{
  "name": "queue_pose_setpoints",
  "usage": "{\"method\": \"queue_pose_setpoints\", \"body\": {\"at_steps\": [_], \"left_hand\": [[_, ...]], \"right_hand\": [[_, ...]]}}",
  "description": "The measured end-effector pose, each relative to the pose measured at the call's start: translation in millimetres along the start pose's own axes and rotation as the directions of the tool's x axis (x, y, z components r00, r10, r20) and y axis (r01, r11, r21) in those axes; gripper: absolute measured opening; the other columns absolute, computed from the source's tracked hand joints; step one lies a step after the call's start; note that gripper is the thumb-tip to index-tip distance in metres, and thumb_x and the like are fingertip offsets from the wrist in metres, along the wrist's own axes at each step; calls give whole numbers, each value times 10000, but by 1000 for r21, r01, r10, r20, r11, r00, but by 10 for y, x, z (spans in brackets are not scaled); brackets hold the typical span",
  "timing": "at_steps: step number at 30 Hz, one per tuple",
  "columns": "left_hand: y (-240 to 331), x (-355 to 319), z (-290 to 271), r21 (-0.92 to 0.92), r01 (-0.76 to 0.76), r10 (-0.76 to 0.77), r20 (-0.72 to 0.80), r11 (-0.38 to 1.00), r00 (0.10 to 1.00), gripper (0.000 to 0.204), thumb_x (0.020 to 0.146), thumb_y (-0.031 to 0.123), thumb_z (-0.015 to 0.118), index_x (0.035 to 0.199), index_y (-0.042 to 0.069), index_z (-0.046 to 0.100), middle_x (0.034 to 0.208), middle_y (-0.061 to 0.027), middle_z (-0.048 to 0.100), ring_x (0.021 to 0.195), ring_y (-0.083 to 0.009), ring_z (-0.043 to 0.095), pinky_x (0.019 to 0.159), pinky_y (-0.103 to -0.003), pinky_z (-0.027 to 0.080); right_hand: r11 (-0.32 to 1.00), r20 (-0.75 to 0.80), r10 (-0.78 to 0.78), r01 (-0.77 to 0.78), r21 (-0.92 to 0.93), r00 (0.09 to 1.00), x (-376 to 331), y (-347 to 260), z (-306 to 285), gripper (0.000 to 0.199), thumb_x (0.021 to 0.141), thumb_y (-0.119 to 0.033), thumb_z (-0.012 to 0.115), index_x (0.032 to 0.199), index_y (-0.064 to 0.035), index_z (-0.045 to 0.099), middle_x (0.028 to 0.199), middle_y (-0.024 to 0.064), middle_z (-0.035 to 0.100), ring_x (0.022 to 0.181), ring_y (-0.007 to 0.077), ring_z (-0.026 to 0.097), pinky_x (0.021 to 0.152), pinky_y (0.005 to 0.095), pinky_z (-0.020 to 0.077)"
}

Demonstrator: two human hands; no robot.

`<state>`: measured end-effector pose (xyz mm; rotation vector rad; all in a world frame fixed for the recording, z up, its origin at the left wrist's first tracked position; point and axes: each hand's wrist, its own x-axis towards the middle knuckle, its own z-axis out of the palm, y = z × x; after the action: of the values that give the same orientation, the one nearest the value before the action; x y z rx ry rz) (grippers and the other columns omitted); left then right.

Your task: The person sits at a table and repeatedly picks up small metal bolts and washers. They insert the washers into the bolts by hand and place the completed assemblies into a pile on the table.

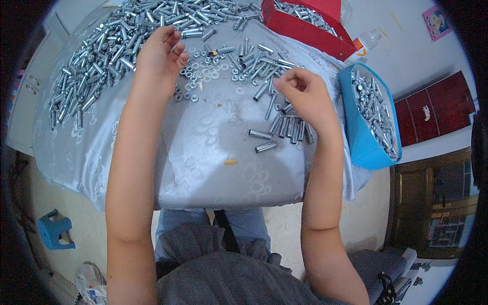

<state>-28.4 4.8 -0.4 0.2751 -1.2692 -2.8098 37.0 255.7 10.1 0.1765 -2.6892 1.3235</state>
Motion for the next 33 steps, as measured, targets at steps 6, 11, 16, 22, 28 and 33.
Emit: {"method": "queue_pose_setpoints", "body": {"at_steps": [6,11,16,22,28,33], "left_hand": [[-120,53,-1,744,-487,471,262,457,842,294,795,135,536,1067,25,509,890,-68,568,809,-154,528,712,-279,419],[-184,2,-84,875,-307,447,460,-374,767,341,715,-7,454,1050,24,509,1012,-217,544,919,-375,518,801,-432,410],[-234,102,-184,845,-220,397,438,-487,807,234,671,72,556,903,38,554,839,-167,597,826,-337,558,743,-417,444],[-189,63,-159,864,-292,364,449,-411,816,254,712,115,581,961,65,579,872,-134,611,814,-304,576,735,-383,455],[-350,-202,155,764,-581,230,534,279,813,271,779,124,576,1043,64,565,948,-83,605,795,-174,570,706,-293,460],[-480,-302,286,573,-404,89,498,713,863,313,790,131,579,1064,-6,519,910,-98,599,797,-141,573,709,-256,471]], "right_hand": [[965,317,-47,126,-232,947,-72,25,-66,202,653,-108,587,843,-59,639,709,93,551,667,183,541,619,281,435],[948,332,-36,137,-287,943,-76,7,-49,211,647,-97,638,857,-84,649,749,103,544,700,202,526,640,298,429],[929,317,-112,213,-303,942,-69,7,-32,145,674,-104,632,817,-85,641,765,136,535,755,267,534,695,333,423],[829,251,-393,459,-319,885,-67,118,13,161,707,-93,610,862,-52,598,807,127,544,791,274,512,738,346,406],[977,192,-209,211,8,959,-67,-126,33,156,783,-102,544,899,-2,569,815,123,585,766,219,552,706,310,424],[973,-106,-212,220,67,972,-1,-120,118,156,807,-112,520,910,-6,571,787,120,592,740,203,562,683,296,434]]}}
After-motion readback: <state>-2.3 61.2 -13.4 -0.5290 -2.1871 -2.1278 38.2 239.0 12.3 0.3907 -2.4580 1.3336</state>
